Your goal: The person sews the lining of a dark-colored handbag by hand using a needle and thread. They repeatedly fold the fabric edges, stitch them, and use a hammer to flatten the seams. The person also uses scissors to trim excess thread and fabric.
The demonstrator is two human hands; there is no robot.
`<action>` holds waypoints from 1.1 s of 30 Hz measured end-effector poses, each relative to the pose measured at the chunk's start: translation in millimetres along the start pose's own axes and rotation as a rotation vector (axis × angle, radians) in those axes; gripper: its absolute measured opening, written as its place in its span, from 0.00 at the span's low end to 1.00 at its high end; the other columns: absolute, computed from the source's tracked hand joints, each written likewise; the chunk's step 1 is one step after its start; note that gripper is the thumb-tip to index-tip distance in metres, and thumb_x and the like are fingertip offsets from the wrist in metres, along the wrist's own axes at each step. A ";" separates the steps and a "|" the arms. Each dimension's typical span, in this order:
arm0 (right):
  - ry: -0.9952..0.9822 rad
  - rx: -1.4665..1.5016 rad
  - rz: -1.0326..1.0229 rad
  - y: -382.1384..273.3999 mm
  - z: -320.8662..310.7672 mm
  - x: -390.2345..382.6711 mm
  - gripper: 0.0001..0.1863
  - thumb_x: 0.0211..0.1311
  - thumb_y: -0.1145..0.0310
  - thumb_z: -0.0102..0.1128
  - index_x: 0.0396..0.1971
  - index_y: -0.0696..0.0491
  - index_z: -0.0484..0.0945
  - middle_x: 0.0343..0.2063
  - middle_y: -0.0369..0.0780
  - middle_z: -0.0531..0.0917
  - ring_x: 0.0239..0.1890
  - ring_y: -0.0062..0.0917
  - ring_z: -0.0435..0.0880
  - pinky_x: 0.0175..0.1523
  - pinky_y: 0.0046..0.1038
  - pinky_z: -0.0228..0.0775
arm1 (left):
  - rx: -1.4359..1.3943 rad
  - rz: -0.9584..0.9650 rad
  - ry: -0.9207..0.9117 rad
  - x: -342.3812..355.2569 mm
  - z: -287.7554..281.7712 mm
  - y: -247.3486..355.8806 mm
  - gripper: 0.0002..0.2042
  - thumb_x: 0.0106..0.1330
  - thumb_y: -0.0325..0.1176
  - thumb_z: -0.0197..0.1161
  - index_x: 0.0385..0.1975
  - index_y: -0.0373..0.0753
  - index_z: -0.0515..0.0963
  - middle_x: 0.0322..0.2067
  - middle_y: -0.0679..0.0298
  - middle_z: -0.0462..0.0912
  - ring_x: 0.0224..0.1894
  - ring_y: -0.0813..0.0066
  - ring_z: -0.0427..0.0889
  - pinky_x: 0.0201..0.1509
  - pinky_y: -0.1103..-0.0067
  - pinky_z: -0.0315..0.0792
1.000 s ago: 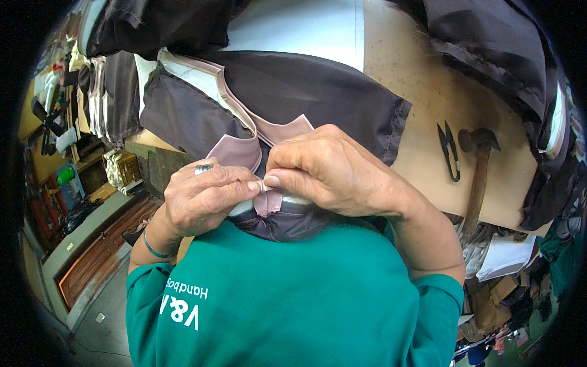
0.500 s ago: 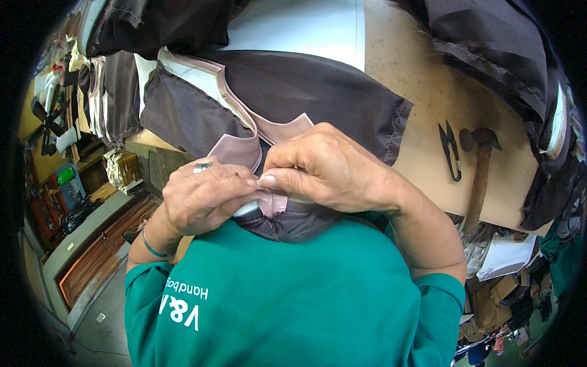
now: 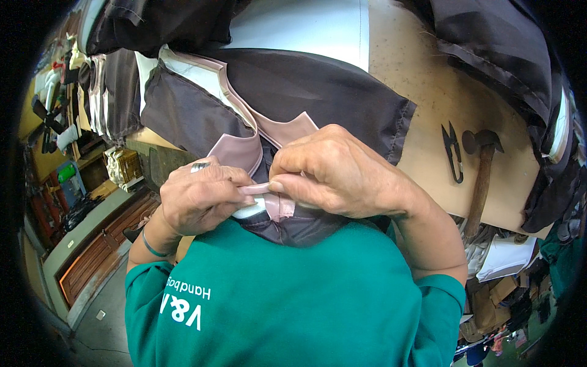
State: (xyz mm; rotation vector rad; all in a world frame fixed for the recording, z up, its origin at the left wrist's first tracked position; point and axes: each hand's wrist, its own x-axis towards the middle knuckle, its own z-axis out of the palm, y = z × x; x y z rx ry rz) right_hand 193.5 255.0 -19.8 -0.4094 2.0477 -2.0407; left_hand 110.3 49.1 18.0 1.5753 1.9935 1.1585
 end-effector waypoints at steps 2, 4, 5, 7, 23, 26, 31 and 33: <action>0.013 -0.009 -0.001 -0.7 0.8 -0.5 0.06 0.52 0.72 0.56 0.22 0.59 0.76 0.16 0.41 0.75 0.17 0.29 0.74 0.23 0.26 0.64 | -0.137 -0.157 0.010 -0.5 -0.3 3.6 0.10 0.49 0.25 0.65 0.31 0.32 0.75 0.24 0.57 0.79 0.23 0.70 0.79 0.24 0.82 0.71; 0.030 -0.018 0.003 -3.3 0.9 -0.6 0.06 0.50 0.72 0.56 0.21 0.60 0.76 0.16 0.44 0.76 0.17 0.34 0.75 0.23 0.29 0.64 | -0.127 -0.263 -0.070 11.7 -8.6 11.7 0.10 0.51 0.26 0.64 0.32 0.32 0.76 0.24 0.58 0.78 0.24 0.71 0.79 0.25 0.82 0.71; 0.036 -0.019 -0.010 -4.5 0.8 -0.3 0.05 0.49 0.73 0.56 0.21 0.60 0.76 0.16 0.44 0.76 0.17 0.34 0.75 0.23 0.29 0.64 | -0.122 -0.316 -0.110 15.8 -11.5 14.4 0.10 0.52 0.27 0.63 0.33 0.32 0.76 0.24 0.59 0.78 0.25 0.71 0.78 0.25 0.82 0.71; 0.049 -0.021 -0.033 -6.4 1.0 0.5 0.05 0.49 0.73 0.57 0.22 0.60 0.75 0.16 0.44 0.75 0.18 0.35 0.75 0.23 0.29 0.64 | -0.172 -0.294 -0.199 11.8 -14.1 3.1 0.10 0.53 0.29 0.63 0.33 0.32 0.77 0.24 0.60 0.78 0.25 0.72 0.78 0.26 0.82 0.70; 0.016 0.009 0.028 -5.2 -4.8 -2.2 0.06 0.49 0.73 0.55 0.19 0.60 0.75 0.15 0.40 0.76 0.17 0.26 0.75 0.23 0.23 0.65 | 0.169 0.176 0.019 9.8 -0.8 3.6 0.07 0.44 0.18 0.63 0.25 0.32 0.76 0.21 0.57 0.77 0.16 0.76 0.72 0.16 0.84 0.66; 0.001 0.026 0.060 -5.4 -5.9 -2.1 0.06 0.49 0.72 0.55 0.19 0.59 0.75 0.15 0.40 0.76 0.17 0.26 0.75 0.24 0.24 0.65 | 0.213 0.268 0.013 3.1 2.0 0.1 0.07 0.45 0.19 0.63 0.24 0.34 0.75 0.23 0.56 0.77 0.15 0.77 0.70 0.16 0.85 0.63; -0.015 -0.013 0.056 -4.5 -5.2 -2.8 0.06 0.48 0.71 0.56 0.19 0.59 0.75 0.16 0.40 0.77 0.17 0.27 0.76 0.24 0.24 0.66 | 0.109 0.171 -0.033 3.8 -1.2 -0.2 0.05 0.47 0.20 0.62 0.24 0.35 0.75 0.24 0.57 0.79 0.17 0.78 0.72 0.18 0.84 0.65; -0.001 -0.020 0.029 -4.5 -4.6 -2.9 0.06 0.48 0.71 0.56 0.18 0.58 0.75 0.16 0.40 0.77 0.18 0.28 0.76 0.25 0.25 0.66 | -0.012 0.012 -0.016 3.3 0.4 0.8 0.05 0.49 0.22 0.62 0.26 0.34 0.76 0.24 0.58 0.79 0.19 0.77 0.74 0.20 0.83 0.67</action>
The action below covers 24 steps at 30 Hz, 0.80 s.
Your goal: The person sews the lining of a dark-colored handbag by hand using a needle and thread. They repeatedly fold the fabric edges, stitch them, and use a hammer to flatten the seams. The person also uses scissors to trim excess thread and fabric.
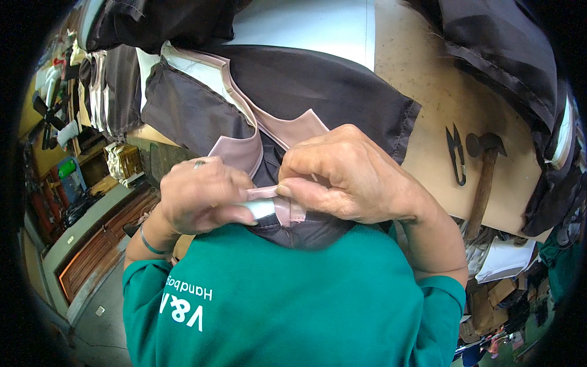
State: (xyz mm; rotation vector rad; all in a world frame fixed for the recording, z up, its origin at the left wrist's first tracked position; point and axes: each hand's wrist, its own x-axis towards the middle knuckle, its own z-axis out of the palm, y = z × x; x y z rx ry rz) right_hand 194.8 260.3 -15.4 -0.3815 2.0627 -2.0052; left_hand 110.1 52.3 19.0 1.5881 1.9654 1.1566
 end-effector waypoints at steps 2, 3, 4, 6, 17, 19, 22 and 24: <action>0.016 -0.010 -0.013 -0.5 1.0 0.0 0.06 0.47 0.71 0.56 0.18 0.58 0.75 0.16 0.40 0.77 0.18 0.29 0.76 0.25 0.25 0.66 | -0.179 -0.314 -0.051 7.8 -7.7 6.0 0.04 0.51 0.24 0.61 0.27 0.33 0.77 0.23 0.59 0.79 0.21 0.75 0.75 0.23 0.82 0.68; 0.024 -0.017 -0.014 -1.1 1.5 0.2 0.06 0.47 0.71 0.56 0.18 0.57 0.75 0.16 0.40 0.77 0.18 0.29 0.76 0.26 0.25 0.66 | -0.269 -0.470 -0.076 10.9 -10.8 8.2 0.05 0.52 0.25 0.61 0.28 0.33 0.77 0.23 0.60 0.79 0.22 0.74 0.76 0.24 0.82 0.68; 0.029 -0.024 -0.016 -2.0 1.9 0.5 0.05 0.47 0.71 0.56 0.18 0.57 0.75 0.16 0.40 0.77 0.18 0.29 0.76 0.26 0.25 0.66 | -0.232 -0.377 -0.103 14.5 -8.8 6.8 0.05 0.54 0.27 0.60 0.28 0.33 0.78 0.21 0.61 0.78 0.21 0.73 0.76 0.25 0.82 0.68; 0.047 -0.036 -0.044 -2.8 3.3 1.0 0.05 0.46 0.71 0.56 0.18 0.57 0.76 0.15 0.40 0.77 0.18 0.29 0.76 0.26 0.25 0.66 | -0.256 -0.376 -0.144 14.4 -6.7 4.1 0.04 0.55 0.27 0.60 0.27 0.33 0.78 0.19 0.62 0.77 0.20 0.74 0.75 0.24 0.82 0.67; 0.077 0.014 -0.087 -1.8 6.4 3.0 0.05 0.47 0.73 0.56 0.18 0.57 0.75 0.15 0.40 0.76 0.18 0.30 0.76 0.24 0.26 0.66 | -0.359 -0.412 -0.262 19.9 -13.9 1.3 0.06 0.56 0.29 0.59 0.23 0.34 0.77 0.18 0.62 0.76 0.19 0.74 0.75 0.22 0.80 0.66; 0.085 0.029 -0.104 -2.1 7.9 4.1 0.04 0.47 0.75 0.57 0.19 0.59 0.74 0.14 0.42 0.75 0.16 0.33 0.75 0.22 0.28 0.64 | -0.394 -0.449 -0.264 17.6 -12.8 -0.1 0.06 0.56 0.29 0.59 0.23 0.34 0.77 0.18 0.62 0.77 0.20 0.73 0.76 0.23 0.80 0.66; 0.099 -0.003 -0.128 -5.1 9.1 5.6 0.04 0.47 0.75 0.57 0.18 0.59 0.73 0.14 0.42 0.75 0.16 0.33 0.75 0.22 0.28 0.64 | -0.338 -0.441 -0.297 23.4 -11.8 4.0 0.05 0.56 0.29 0.58 0.23 0.34 0.77 0.18 0.61 0.77 0.19 0.71 0.76 0.23 0.79 0.67; 0.104 -0.032 -0.135 -6.2 10.0 4.9 0.04 0.47 0.75 0.57 0.19 0.59 0.73 0.14 0.43 0.75 0.16 0.34 0.75 0.22 0.29 0.64 | -0.276 -0.395 -0.299 23.2 -12.9 2.6 0.05 0.55 0.29 0.58 0.23 0.35 0.78 0.18 0.61 0.77 0.19 0.70 0.76 0.24 0.79 0.67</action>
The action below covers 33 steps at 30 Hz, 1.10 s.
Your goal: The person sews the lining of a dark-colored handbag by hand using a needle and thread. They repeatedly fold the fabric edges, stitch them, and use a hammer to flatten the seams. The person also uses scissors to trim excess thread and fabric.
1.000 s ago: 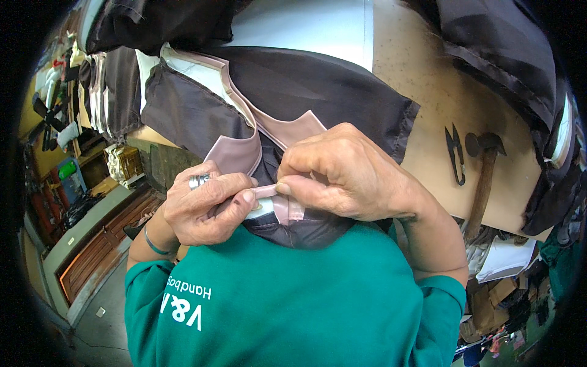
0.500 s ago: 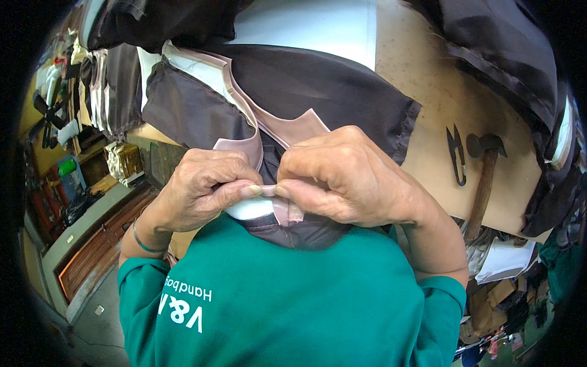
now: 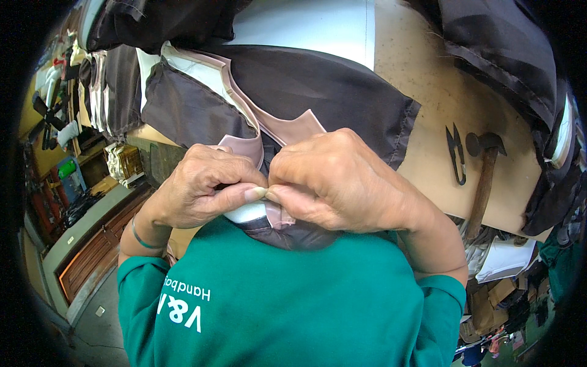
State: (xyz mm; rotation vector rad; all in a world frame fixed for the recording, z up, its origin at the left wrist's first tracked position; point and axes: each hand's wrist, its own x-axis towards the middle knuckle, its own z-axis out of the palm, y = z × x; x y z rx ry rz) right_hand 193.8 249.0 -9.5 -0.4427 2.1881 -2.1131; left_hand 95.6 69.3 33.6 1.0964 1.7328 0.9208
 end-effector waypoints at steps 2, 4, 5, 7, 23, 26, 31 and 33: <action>-0.008 -0.005 0.009 -0.2 -0.2 -0.2 0.04 0.47 0.75 0.57 0.19 0.59 0.73 0.14 0.43 0.75 0.17 0.34 0.74 0.22 0.30 0.64 | 0.045 0.038 0.005 -0.1 -0.5 -2.2 0.05 0.55 0.29 0.59 0.23 0.35 0.78 0.18 0.62 0.77 0.18 0.70 0.76 0.24 0.78 0.67; -0.030 0.018 0.034 1.0 -2.1 -0.2 0.04 0.48 0.74 0.57 0.19 0.59 0.74 0.15 0.43 0.75 0.17 0.35 0.74 0.23 0.30 0.64 | 0.070 0.074 0.011 -0.4 0.1 -4.0 0.04 0.55 0.29 0.60 0.23 0.36 0.78 0.17 0.62 0.78 0.18 0.70 0.75 0.24 0.78 0.68; -0.043 0.048 0.042 2.1 -3.1 -0.5 0.05 0.48 0.73 0.57 0.20 0.58 0.74 0.15 0.43 0.75 0.18 0.36 0.74 0.23 0.30 0.65 | 0.067 0.056 0.000 -0.6 -0.2 -2.9 0.04 0.54 0.29 0.60 0.23 0.36 0.78 0.17 0.62 0.78 0.18 0.70 0.76 0.24 0.78 0.68; -0.070 0.106 0.061 4.9 -4.0 -1.5 0.05 0.49 0.72 0.57 0.20 0.58 0.74 0.16 0.43 0.75 0.19 0.36 0.75 0.24 0.30 0.65 | 0.059 0.021 -0.025 -0.9 -1.4 -0.6 0.04 0.53 0.29 0.61 0.23 0.36 0.78 0.18 0.62 0.78 0.18 0.71 0.76 0.24 0.78 0.68; -0.109 -0.126 0.022 7.2 -5.7 -5.8 0.10 0.56 0.64 0.54 0.21 0.55 0.72 0.16 0.40 0.72 0.20 0.34 0.73 0.28 0.30 0.62 | 0.008 -0.047 0.013 -3.9 0.6 2.0 0.04 0.52 0.29 0.61 0.23 0.35 0.78 0.17 0.62 0.77 0.19 0.69 0.77 0.24 0.78 0.69; -0.104 -0.174 0.040 4.2 -7.7 -4.9 0.11 0.54 0.66 0.56 0.20 0.57 0.72 0.15 0.43 0.72 0.20 0.39 0.73 0.27 0.34 0.64 | 0.050 -0.069 0.010 -3.6 2.0 4.0 0.04 0.52 0.29 0.61 0.22 0.36 0.77 0.17 0.62 0.77 0.19 0.69 0.76 0.24 0.78 0.69; -0.047 -0.151 0.019 -5.9 0.9 -5.3 0.10 0.53 0.67 0.57 0.19 0.56 0.72 0.14 0.43 0.73 0.20 0.38 0.73 0.25 0.32 0.64 | 0.310 0.070 0.015 -5.0 3.4 12.8 0.02 0.52 0.28 0.62 0.23 0.37 0.77 0.17 0.62 0.76 0.17 0.69 0.73 0.22 0.77 0.67; -0.059 -0.197 0.008 -9.9 -0.9 -6.8 0.10 0.53 0.65 0.56 0.19 0.56 0.72 0.15 0.43 0.73 0.21 0.39 0.74 0.28 0.34 0.65 | 0.272 0.137 0.050 -6.3 8.3 8.6 0.03 0.51 0.28 0.63 0.24 0.38 0.77 0.17 0.63 0.76 0.16 0.68 0.72 0.23 0.77 0.66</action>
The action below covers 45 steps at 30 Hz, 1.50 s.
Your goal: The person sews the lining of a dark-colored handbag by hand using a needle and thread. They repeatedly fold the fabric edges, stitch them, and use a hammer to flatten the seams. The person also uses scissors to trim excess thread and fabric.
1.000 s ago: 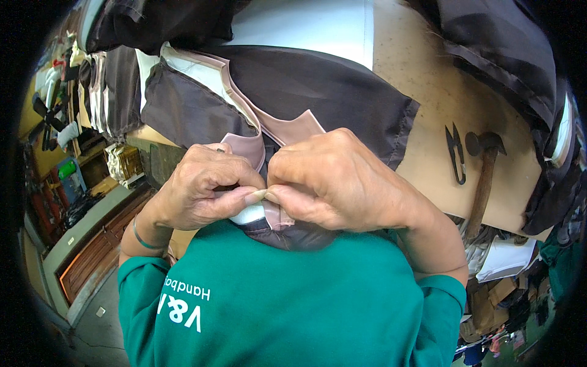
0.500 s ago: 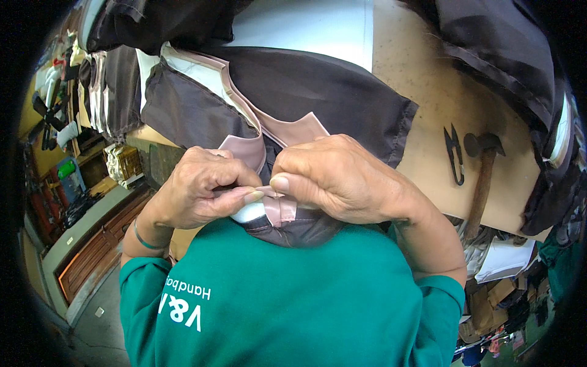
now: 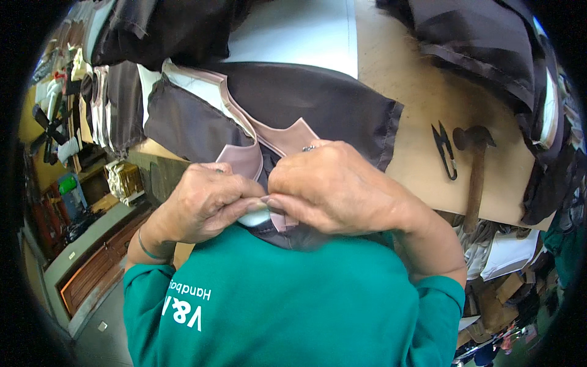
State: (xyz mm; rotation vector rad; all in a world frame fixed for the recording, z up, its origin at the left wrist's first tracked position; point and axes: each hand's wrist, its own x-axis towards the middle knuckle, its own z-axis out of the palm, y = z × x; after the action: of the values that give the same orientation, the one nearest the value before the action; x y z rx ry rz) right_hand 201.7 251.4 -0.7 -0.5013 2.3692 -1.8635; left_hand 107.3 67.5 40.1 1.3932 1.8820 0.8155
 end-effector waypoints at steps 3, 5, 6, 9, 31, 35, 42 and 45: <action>-0.016 -0.095 0.010 -4.3 2.6 -4.5 0.09 0.52 0.66 0.55 0.19 0.55 0.72 0.17 0.42 0.74 0.23 0.39 0.74 0.33 0.36 0.65 | -0.012 -0.036 -0.049 -1.9 -0.2 0.7 0.05 0.50 0.27 0.63 0.26 0.39 0.77 0.17 0.65 0.76 0.16 0.69 0.72 0.26 0.78 0.66; -0.004 -0.068 0.017 -8.2 5.2 -5.1 0.08 0.50 0.68 0.55 0.18 0.55 0.71 0.17 0.42 0.75 0.23 0.38 0.74 0.32 0.36 0.66 | 0.035 0.060 -0.012 -0.8 -2.9 3.0 0.03 0.50 0.28 0.62 0.23 0.38 0.75 0.16 0.63 0.74 0.16 0.66 0.72 0.23 0.77 0.65; 0.003 -0.054 0.021 -9.8 6.5 -5.2 0.07 0.49 0.69 0.55 0.18 0.55 0.71 0.18 0.41 0.75 0.23 0.38 0.74 0.32 0.36 0.66 | 0.057 0.109 0.006 -0.2 -4.0 4.0 0.03 0.50 0.28 0.62 0.21 0.38 0.74 0.16 0.62 0.73 0.16 0.64 0.71 0.22 0.77 0.65; 0.052 -0.050 -0.048 -16.7 7.3 -8.2 0.06 0.50 0.69 0.55 0.18 0.55 0.72 0.18 0.41 0.75 0.24 0.36 0.75 0.31 0.34 0.66 | -0.002 0.119 -0.055 1.4 -6.9 2.3 0.04 0.50 0.30 0.63 0.24 0.40 0.76 0.19 0.64 0.76 0.19 0.68 0.73 0.26 0.79 0.64; 0.549 -1.115 -0.374 38.9 -48.3 -68.9 0.10 0.43 0.69 0.55 0.29 0.53 0.74 0.29 0.37 0.74 0.29 0.25 0.78 0.33 0.25 0.74 | 0.492 0.187 -0.372 36.6 4.2 68.2 0.12 0.54 0.37 0.59 0.35 0.39 0.72 0.21 0.62 0.72 0.21 0.66 0.74 0.28 0.74 0.70; 0.496 -1.125 -0.176 76.2 -24.7 -127.0 0.07 0.41 0.70 0.54 0.24 0.54 0.72 0.31 0.39 0.75 0.40 0.29 0.78 0.45 0.28 0.72 | 0.178 0.135 -0.254 72.0 58.8 34.4 0.14 0.52 0.34 0.62 0.38 0.37 0.72 0.33 0.57 0.76 0.36 0.59 0.76 0.38 0.71 0.71; 0.523 -1.143 0.086 74.2 -17.4 -155.1 0.09 0.43 0.70 0.52 0.28 0.55 0.74 0.36 0.37 0.76 0.44 0.27 0.75 0.48 0.33 0.64 | 0.308 0.284 0.039 145.2 128.2 -28.7 0.14 0.51 0.38 0.61 0.37 0.42 0.72 0.49 0.62 0.69 0.55 0.60 0.64 0.54 0.64 0.60; 0.646 -1.279 0.286 78.4 -28.1 -169.3 0.11 0.44 0.70 0.51 0.31 0.53 0.75 0.37 0.36 0.76 0.43 0.24 0.72 0.47 0.30 0.58 | 0.318 0.246 0.048 149.2 132.5 -28.1 0.18 0.50 0.41 0.62 0.41 0.43 0.70 0.53 0.62 0.66 0.59 0.57 0.59 0.56 0.64 0.59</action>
State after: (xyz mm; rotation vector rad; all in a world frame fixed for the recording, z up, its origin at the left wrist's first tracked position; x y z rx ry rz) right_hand 337.9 345.4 -91.2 0.4889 3.5334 -0.1612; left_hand 163.8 218.0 -81.3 1.8435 1.9643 0.6886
